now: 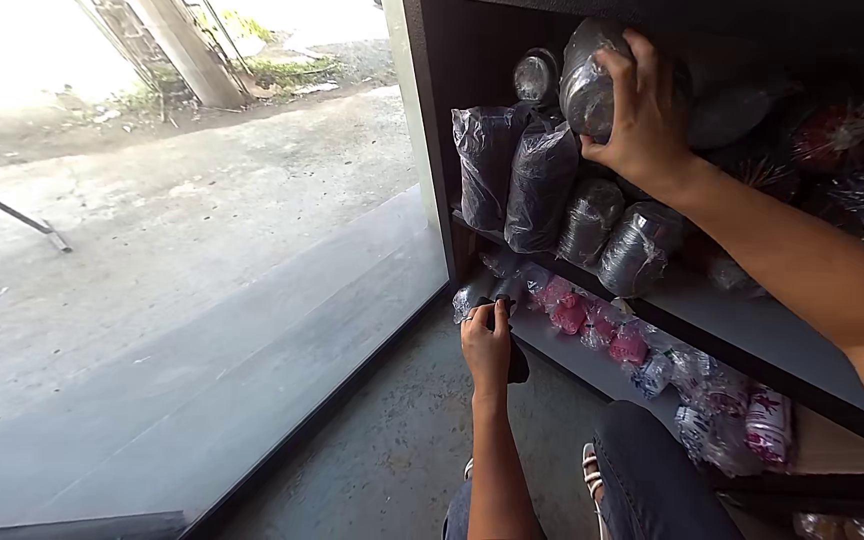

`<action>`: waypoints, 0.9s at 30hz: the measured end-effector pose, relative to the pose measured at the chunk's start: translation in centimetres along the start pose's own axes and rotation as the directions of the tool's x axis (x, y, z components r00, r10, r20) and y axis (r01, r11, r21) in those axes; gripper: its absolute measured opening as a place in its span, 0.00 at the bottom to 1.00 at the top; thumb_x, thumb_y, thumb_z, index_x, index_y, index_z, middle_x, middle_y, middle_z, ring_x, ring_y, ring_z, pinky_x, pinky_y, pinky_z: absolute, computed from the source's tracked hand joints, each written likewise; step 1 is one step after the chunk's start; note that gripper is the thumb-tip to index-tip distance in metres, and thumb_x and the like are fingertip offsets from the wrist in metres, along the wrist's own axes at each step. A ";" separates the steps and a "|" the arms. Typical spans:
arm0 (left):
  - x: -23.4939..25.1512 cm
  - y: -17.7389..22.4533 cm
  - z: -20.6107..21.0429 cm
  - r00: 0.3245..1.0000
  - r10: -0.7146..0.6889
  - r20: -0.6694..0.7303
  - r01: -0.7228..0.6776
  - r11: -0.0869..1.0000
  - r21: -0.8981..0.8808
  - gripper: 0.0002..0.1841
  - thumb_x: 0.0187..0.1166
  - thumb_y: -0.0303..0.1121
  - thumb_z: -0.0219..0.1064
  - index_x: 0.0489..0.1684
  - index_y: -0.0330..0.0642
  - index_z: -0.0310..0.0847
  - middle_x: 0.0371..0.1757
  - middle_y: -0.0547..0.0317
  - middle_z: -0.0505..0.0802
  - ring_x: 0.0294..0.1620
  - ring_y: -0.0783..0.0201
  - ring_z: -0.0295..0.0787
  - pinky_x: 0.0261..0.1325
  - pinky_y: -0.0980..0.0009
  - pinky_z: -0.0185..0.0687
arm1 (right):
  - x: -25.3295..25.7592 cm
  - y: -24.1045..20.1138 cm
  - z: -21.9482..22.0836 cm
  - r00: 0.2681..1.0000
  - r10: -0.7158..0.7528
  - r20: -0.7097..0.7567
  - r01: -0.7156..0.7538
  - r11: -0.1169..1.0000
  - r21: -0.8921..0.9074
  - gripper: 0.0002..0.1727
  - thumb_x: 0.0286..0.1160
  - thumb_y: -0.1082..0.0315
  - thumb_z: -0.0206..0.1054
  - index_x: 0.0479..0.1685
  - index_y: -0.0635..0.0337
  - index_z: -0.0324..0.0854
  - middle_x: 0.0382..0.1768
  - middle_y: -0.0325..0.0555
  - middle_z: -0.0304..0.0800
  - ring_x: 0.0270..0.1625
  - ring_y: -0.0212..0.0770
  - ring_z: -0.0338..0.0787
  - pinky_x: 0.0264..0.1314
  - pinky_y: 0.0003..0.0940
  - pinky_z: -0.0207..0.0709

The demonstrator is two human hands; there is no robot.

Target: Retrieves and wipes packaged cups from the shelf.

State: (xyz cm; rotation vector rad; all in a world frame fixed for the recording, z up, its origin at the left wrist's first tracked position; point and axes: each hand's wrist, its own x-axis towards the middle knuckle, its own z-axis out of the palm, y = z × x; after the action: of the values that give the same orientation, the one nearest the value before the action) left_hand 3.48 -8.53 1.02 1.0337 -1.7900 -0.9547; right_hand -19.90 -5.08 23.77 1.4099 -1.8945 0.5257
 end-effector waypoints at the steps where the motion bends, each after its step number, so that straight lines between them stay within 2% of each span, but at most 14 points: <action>1: 0.0 0.1 -0.3 1.000 -0.002 -0.006 0.002 1.000 -0.011 0.16 0.86 0.37 0.62 0.43 0.32 0.92 0.45 0.44 0.94 0.52 0.50 0.90 0.61 0.52 0.78 | -1.1 -0.1 -0.7 0.999 -0.034 -0.040 0.035 0.999 0.022 0.52 0.53 0.59 0.84 0.86 0.62 0.63 0.84 0.73 0.60 0.83 0.74 0.67 0.78 0.63 0.68; 4: 0.1 0.7 -1.5 0.997 -0.034 -0.068 0.025 0.991 -0.133 0.16 0.87 0.36 0.61 0.44 0.32 0.92 0.43 0.49 0.94 0.47 0.62 0.89 0.58 0.63 0.79 | -5.0 -0.5 -3.3 0.988 -0.096 -0.123 0.106 0.991 0.078 0.50 0.54 0.56 0.83 0.82 0.66 0.66 0.82 0.75 0.64 0.80 0.74 0.70 0.77 0.59 0.71; 7: 0.3 1.8 -2.9 0.981 -0.115 -0.154 0.018 0.852 -0.524 0.13 0.89 0.30 0.57 0.42 0.32 0.87 0.32 0.65 0.90 0.35 0.81 0.86 0.46 0.81 0.84 | -10.2 -1.7 -6.4 0.978 -0.121 -0.173 0.153 0.971 0.185 0.51 0.55 0.55 0.83 0.81 0.70 0.62 0.81 0.75 0.64 0.81 0.70 0.70 0.80 0.58 0.68; 10: -0.6 4.0 -4.5 0.966 -0.154 -0.207 -0.090 0.551 -0.830 0.18 0.94 0.36 0.42 0.50 0.39 0.79 0.36 0.70 0.92 0.40 0.78 0.91 0.50 0.75 0.90 | -16.5 -3.8 -8.4 0.984 -0.047 -0.173 0.108 0.923 0.369 0.51 0.59 0.51 0.82 0.82 0.56 0.54 0.85 0.64 0.62 0.87 0.57 0.66 0.83 0.51 0.65; 12: -1.8 5.2 -5.0 0.970 -0.036 -0.241 -0.201 0.442 -0.875 0.23 0.89 0.53 0.49 0.65 0.45 0.74 0.49 0.71 0.93 0.53 0.76 0.90 0.59 0.70 0.88 | -20.1 -5.9 -8.5 0.996 0.042 -0.074 0.007 0.826 0.563 0.51 0.60 0.50 0.81 0.83 0.52 0.53 0.86 0.57 0.63 0.88 0.45 0.65 0.87 0.40 0.63; 13: -2.5 5.9 -5.1 0.968 0.057 -0.245 -0.242 0.480 -0.843 0.31 0.83 0.62 0.56 0.70 0.45 0.71 0.56 0.71 0.91 0.59 0.77 0.88 0.64 0.70 0.85 | -21.3 -7.0 -8.1 0.996 0.082 -0.019 -0.050 0.758 0.650 0.52 0.58 0.52 0.81 0.82 0.58 0.54 0.84 0.60 0.66 0.86 0.41 0.68 0.86 0.35 0.65; 14: -3.5 6.8 -4.8 0.951 0.176 -0.255 -0.310 0.562 -0.767 0.36 0.81 0.64 0.58 0.71 0.38 0.73 0.62 0.66 0.90 0.65 0.75 0.85 0.70 0.70 0.81 | -22.2 -8.0 -7.4 0.993 0.114 0.040 -0.108 0.694 0.712 0.54 0.55 0.53 0.82 0.82 0.67 0.55 0.80 0.65 0.68 0.83 0.38 0.71 0.84 0.29 0.67; 15: -4.3 7.7 -4.3 0.906 0.335 -0.260 -0.421 0.633 -0.650 0.34 0.82 0.56 0.61 0.64 0.26 0.79 0.65 0.52 0.89 0.72 0.66 0.82 0.77 0.65 0.75 | -22.7 -8.8 -6.7 0.985 0.138 0.100 -0.166 0.640 0.750 0.55 0.53 0.54 0.82 0.81 0.73 0.56 0.78 0.67 0.71 0.80 0.35 0.74 0.81 0.25 0.68; 16: -4.7 8.7 -3.7 0.836 0.496 -0.234 -0.541 0.677 -0.500 0.25 0.80 0.47 0.64 0.52 0.26 0.88 0.60 0.44 0.92 0.72 0.56 0.82 0.80 0.58 0.70 | -23.1 -9.5 -6.2 0.974 0.157 0.165 -0.227 0.602 0.765 0.56 0.51 0.54 0.83 0.80 0.77 0.57 0.75 0.66 0.73 0.77 0.34 0.77 0.79 0.24 0.70; 18: -5.3 10.0 -3.2 0.751 0.652 -0.104 -0.660 0.731 -0.177 0.12 0.75 0.39 0.70 0.42 0.43 0.97 0.54 0.51 0.97 0.68 0.46 0.85 0.75 0.46 0.71 | -24.1 -10.4 -5.4 0.938 0.210 0.277 -0.348 0.585 0.732 0.56 0.43 0.52 0.82 0.74 0.83 0.63 0.65 0.70 0.82 0.67 0.42 0.85 0.68 0.34 0.78; 20: -5.7 9.9 -3.4 0.762 0.644 -0.074 -0.647 0.762 -0.025 0.07 0.73 0.34 0.72 0.36 0.44 0.96 0.46 0.54 0.98 0.58 0.48 0.90 0.64 0.49 0.79 | -25.1 -10.5 -5.2 0.909 0.145 0.391 -0.402 0.559 0.725 0.61 0.42 0.54 0.81 0.80 0.83 0.54 0.71 0.76 0.75 0.72 0.49 0.82 0.71 0.39 0.78; 23: -6.2 9.2 -4.2 0.835 0.535 -0.127 -0.530 0.845 0.070 0.11 0.73 0.30 0.68 0.22 0.36 0.90 0.28 0.51 0.93 0.37 0.51 0.91 0.42 0.55 0.80 | -26.8 -10.6 -5.0 0.921 -0.008 0.390 -0.317 0.567 0.760 0.58 0.40 0.57 0.81 0.77 0.82 0.57 0.69 0.82 0.75 0.69 0.61 0.82 0.70 0.49 0.77; 25: -6.4 8.9 -5.5 0.911 0.400 -0.095 -0.396 0.916 0.062 0.16 0.77 0.29 0.63 0.17 0.31 0.85 0.22 0.48 0.89 0.32 0.51 0.89 0.40 0.55 0.80 | -27.6 -10.6 -4.9 0.923 -0.093 0.372 -0.257 0.570 0.780 0.55 0.43 0.56 0.81 0.75 0.82 0.61 0.67 0.83 0.77 0.66 0.66 0.83 0.67 0.53 0.79; 27: -6.2 8.7 -7.6 0.967 0.233 -0.103 -0.240 0.969 -0.064 0.17 0.80 0.27 0.60 0.22 0.26 0.87 0.24 0.45 0.89 0.32 0.55 0.88 0.42 0.56 0.82 | -27.7 -10.6 -4.8 0.918 -0.127 0.375 -0.255 0.533 0.807 0.54 0.45 0.54 0.80 0.77 0.77 0.63 0.69 0.78 0.77 0.68 0.60 0.84 0.66 0.48 0.80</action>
State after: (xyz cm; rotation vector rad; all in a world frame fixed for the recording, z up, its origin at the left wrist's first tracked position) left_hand 9.99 -1.15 9.66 0.7835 -1.7395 -0.8064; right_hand -4.18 12.93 5.57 2.1984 -2.0948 1.4632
